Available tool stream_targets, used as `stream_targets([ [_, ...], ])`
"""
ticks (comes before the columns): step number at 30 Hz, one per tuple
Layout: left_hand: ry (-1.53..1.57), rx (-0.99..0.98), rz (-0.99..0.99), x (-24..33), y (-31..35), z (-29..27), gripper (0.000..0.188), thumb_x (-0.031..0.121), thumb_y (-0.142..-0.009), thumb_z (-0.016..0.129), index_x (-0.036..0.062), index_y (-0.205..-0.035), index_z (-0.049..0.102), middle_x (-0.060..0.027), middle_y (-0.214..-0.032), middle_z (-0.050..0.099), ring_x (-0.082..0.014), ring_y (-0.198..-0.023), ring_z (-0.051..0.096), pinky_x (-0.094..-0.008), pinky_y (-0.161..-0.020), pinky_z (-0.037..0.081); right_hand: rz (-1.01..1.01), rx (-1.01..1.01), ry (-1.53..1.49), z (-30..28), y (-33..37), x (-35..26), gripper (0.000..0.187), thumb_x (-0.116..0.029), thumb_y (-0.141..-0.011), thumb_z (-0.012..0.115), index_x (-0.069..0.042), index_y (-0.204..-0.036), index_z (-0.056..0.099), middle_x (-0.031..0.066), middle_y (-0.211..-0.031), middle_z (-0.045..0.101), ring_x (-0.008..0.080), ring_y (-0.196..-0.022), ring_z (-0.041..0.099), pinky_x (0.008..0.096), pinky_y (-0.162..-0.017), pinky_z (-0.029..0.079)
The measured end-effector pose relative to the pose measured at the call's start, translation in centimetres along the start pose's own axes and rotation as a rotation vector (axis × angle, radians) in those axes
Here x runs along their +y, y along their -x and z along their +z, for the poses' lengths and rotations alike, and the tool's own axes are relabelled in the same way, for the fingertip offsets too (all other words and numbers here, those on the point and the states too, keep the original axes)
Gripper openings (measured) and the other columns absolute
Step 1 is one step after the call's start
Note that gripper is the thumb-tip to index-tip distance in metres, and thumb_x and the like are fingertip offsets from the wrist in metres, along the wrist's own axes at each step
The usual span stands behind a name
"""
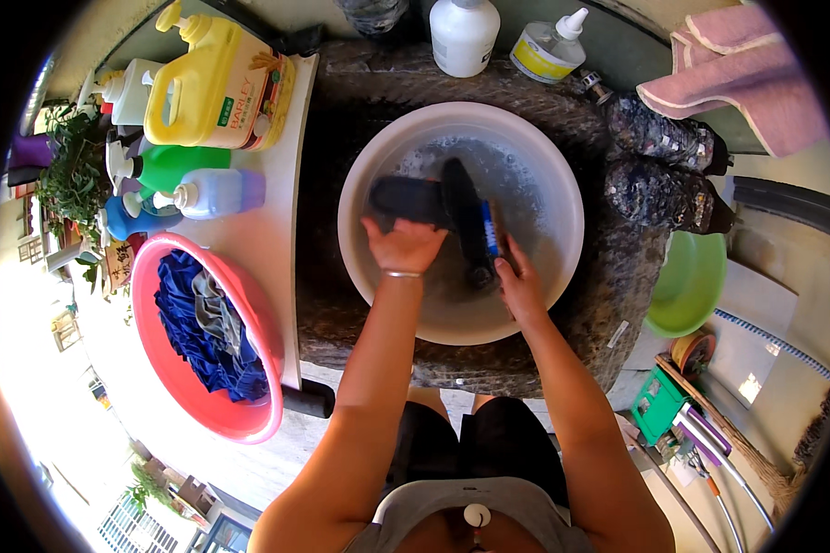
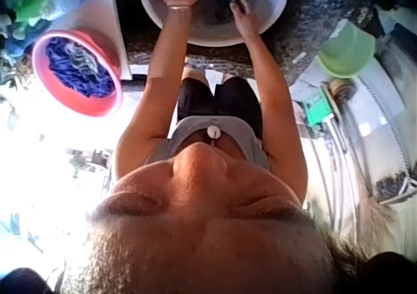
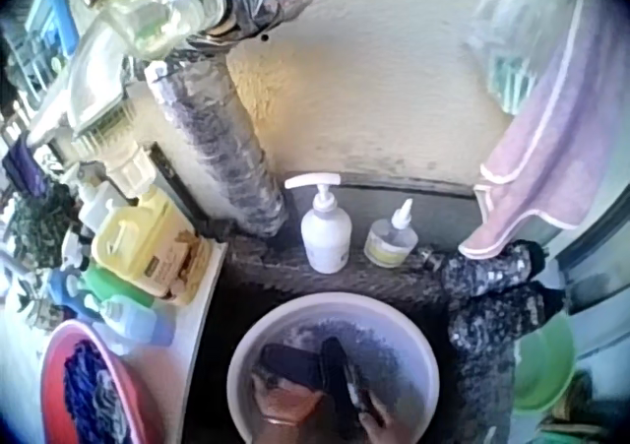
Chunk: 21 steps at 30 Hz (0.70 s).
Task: The person cleans a pair of black shoes by scrubbing them with a brush in a basin of soapy water at a sink and then rinses them under running water before placing them on a drying rack.
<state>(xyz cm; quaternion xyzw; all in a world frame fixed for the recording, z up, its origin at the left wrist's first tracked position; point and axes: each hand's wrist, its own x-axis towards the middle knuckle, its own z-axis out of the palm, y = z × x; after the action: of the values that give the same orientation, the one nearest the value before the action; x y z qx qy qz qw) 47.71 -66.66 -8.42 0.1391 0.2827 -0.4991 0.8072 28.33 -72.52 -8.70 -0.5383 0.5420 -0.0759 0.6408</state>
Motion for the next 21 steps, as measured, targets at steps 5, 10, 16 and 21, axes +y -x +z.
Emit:
stream_targets([
  [5,0.246,-0.011,0.046,-0.6,2.6,-1.9,0.069,0.06,-0.088,0.031,0.0081,-0.13,0.047,-0.0155,-0.138,0.043,-0.0345,-0.131,0.034,-0.0547,-0.11,0.014,-0.348,-0.004,0.144,2.1,2.1,-2.6,0.053,-0.022,-0.089,0.058,-0.018,-0.139,0.04,0.0174,-0.12,0.059,0.0269,-0.105,0.061,0.0316,-0.084,0.047],
  [10,0.177,-0.042,-0.103,0.8,1.5,-9.4,0.044,0.044,-0.089,0.045,0.0114,-0.114,0.059,-0.0098,-0.12,0.059,-0.0323,-0.11,0.054,-0.0618,-0.1,0.029,-0.387,-0.245,0.502,3.9,3.4,-4.8,0.059,-0.028,-0.085,0.059,-0.028,-0.14,0.038,0.0179,-0.091,0.064,0.0362,-0.083,0.063,0.0415,-0.072,0.05],
  [16,0.1,-0.395,-0.251,-0.6,1.8,-6.5,0.062,0.062,-0.086,0.044,0.0106,-0.12,0.056,-0.0083,-0.116,0.061,-0.0266,-0.107,0.055,-0.0423,-0.097,0.041,-0.424,-0.195,0.758,3.9,5.8,-4.9,0.059,-0.024,-0.086,0.057,-0.025,-0.141,0.036,0.0215,-0.077,0.059,0.0387,-0.066,0.06,0.0458,-0.059,0.048],
  [21,-0.136,0.052,-0.181,-2.7,2.6,-6.8,0.089,0.076,-0.076,0.044,0.0055,-0.13,0.046,-0.0098,-0.123,0.056,-0.028,-0.111,0.052,-0.0421,-0.098,0.039,-0.42,-0.09,0.729,4.4,3.3,-3.6,0.055,-0.026,-0.088,0.051,-0.02,-0.14,0.035,0.0225,-0.069,0.058,0.041,-0.06,0.058,0.051,-0.056,0.047],
])
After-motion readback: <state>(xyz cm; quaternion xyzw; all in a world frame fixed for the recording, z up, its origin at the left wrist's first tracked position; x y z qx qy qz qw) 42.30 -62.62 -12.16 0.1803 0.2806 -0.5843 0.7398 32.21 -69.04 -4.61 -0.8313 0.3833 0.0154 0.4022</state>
